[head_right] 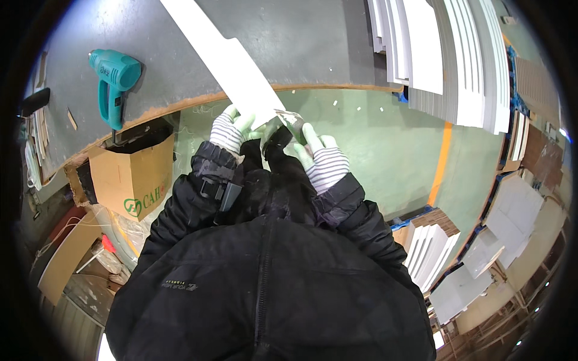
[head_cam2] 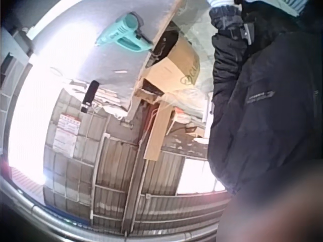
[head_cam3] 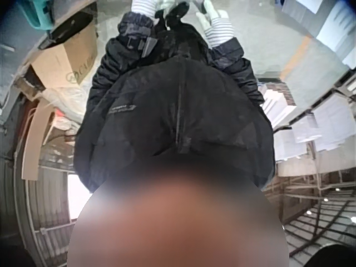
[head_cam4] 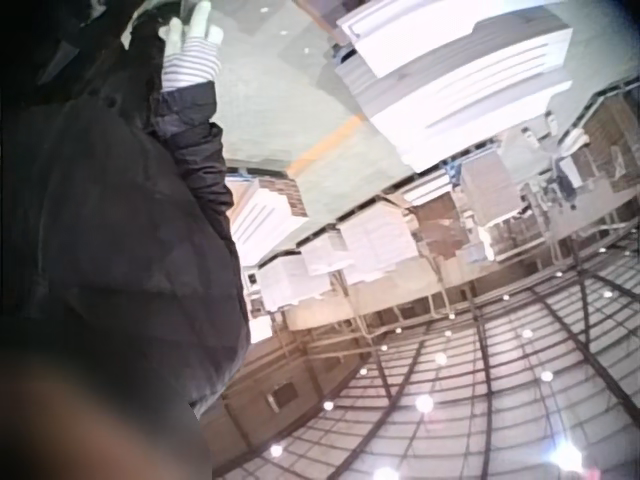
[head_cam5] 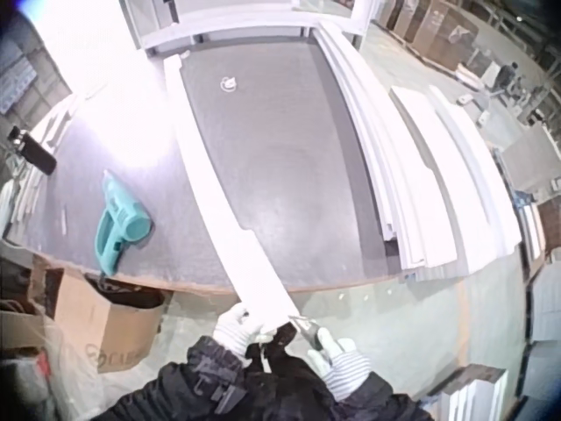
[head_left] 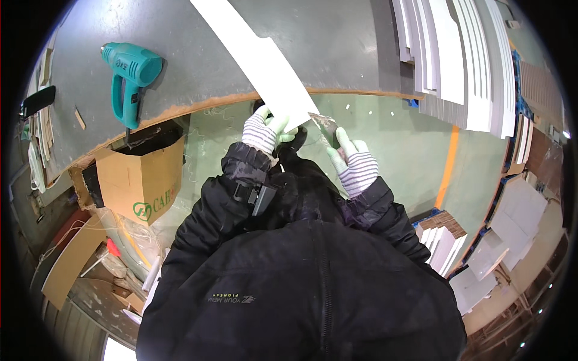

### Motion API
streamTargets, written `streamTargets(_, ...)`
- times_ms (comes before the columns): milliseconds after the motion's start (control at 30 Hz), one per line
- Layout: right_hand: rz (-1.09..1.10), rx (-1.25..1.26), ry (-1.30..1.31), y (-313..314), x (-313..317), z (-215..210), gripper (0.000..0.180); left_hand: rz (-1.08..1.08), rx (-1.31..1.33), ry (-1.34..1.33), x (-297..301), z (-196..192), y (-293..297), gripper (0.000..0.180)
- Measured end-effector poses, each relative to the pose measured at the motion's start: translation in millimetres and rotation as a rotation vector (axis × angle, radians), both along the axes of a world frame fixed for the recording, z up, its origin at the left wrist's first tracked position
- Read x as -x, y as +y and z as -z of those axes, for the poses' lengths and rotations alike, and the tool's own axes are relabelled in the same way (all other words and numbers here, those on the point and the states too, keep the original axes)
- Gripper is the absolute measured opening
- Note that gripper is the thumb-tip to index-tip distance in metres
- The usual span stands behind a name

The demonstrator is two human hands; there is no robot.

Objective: Heating, trimming, and machine-milling the edges of white furniture components.

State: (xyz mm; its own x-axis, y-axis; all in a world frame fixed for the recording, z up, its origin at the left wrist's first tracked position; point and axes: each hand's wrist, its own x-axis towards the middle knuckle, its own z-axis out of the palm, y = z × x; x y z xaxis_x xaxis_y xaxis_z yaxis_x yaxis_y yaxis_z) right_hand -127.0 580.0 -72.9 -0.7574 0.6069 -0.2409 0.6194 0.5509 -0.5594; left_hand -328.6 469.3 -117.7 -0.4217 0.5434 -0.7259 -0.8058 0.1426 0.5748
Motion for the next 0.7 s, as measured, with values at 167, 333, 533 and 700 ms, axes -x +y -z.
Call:
streamTargets(167, -0.013, 0.014, -0.044, 9.3, 15.7, -3.9, 0.049, 0.078, 0.067, 0.047, 3.2, -3.9, 1.6, 0.035)
streamTargets(333, -0.129, -0.079, -0.068, 38.4, 66.3, 6.9, 0.05, 0.15, 0.042, 0.019, 5.3, -5.2, 1.4, 0.038)
streamTargets(533, -0.256, -0.069, -0.094, 85.6, 158.7, 4.0, 0.051, 0.186, 0.05, 0.004, 4.4, -8.1, -1.0, 0.04)
streamTargets(700, -0.401, -0.085, -0.127, 113.9, 184.9, 0.3, 0.051, 0.217, 0.061, -0.01, 7.0, -11.7, -3.8, 0.043)
